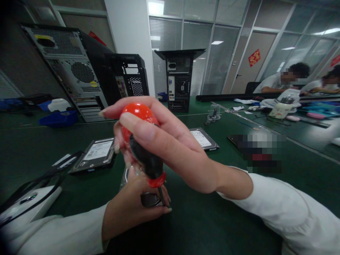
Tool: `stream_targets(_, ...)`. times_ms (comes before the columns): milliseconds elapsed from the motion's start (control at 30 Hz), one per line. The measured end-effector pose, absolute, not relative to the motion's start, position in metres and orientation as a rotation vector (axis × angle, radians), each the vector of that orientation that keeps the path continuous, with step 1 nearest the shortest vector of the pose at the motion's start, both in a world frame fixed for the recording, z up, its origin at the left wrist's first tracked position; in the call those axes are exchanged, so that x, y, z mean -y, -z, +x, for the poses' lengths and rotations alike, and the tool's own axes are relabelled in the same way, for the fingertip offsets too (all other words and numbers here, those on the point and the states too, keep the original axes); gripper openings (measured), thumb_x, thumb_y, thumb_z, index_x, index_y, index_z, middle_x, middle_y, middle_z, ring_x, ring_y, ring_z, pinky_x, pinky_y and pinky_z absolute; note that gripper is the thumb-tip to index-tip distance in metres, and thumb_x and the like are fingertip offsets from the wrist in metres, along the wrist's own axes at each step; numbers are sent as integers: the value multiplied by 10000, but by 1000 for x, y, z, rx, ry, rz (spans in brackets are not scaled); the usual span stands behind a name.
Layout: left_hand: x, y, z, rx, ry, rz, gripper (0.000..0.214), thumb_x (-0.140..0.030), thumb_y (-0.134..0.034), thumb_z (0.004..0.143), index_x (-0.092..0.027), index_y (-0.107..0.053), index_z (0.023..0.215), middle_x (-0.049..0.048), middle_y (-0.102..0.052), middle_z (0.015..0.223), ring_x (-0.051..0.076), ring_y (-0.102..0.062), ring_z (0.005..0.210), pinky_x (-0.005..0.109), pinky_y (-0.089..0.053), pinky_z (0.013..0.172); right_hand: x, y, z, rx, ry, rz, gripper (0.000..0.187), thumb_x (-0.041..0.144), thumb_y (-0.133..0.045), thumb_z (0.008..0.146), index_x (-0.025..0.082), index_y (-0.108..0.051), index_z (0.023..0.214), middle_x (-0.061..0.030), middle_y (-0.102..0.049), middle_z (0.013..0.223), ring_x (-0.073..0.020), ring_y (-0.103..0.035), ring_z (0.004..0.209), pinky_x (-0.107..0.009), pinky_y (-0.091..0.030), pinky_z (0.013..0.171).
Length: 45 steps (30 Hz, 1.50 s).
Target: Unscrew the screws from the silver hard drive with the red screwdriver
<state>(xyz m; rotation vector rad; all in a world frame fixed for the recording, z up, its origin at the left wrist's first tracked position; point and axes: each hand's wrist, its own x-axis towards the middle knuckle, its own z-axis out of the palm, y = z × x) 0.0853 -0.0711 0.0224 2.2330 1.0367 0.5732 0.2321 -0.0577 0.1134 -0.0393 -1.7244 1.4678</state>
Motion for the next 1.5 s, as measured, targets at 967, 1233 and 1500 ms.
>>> stream_targets(967, 68, -21, 85, -1031, -517, 2310, 83, -338, -720, 726, -264, -683, 715, -77, -712, 848, 186, -551, 974, 385, -189, 901, 47, -111, 229, 1587, -1441, -41, 178, 324, -381, 911, 185, -452, 996, -8, -450, 785, -99, -451, 621, -229, -379, 547)
stream_targets(1233, 66, -21, 85, -1024, -527, 2307, 121, -374, -736, 701, -266, -682, 691, -88, -713, 838, 179, -560, 966, 368, -190, 880, 45, -109, 229, 1607, -1405, -1, 191, 351, -399, 899, 193, -456, 990, -4, -447, 782, -96, -449, 610, -225, -382, 540)
stream_targets(1500, 67, -21, 85, -1026, -529, 2285, 125, -375, -740, 695, -270, -674, 699, -96, -708, 838, 179, -551, 976, 374, -159, 904, 48, -112, 228, 1601, -1430, -61, 172, 248, -309, 909, 195, -457, 980, -5, -451, 777, -102, -447, 616, -238, -380, 555)
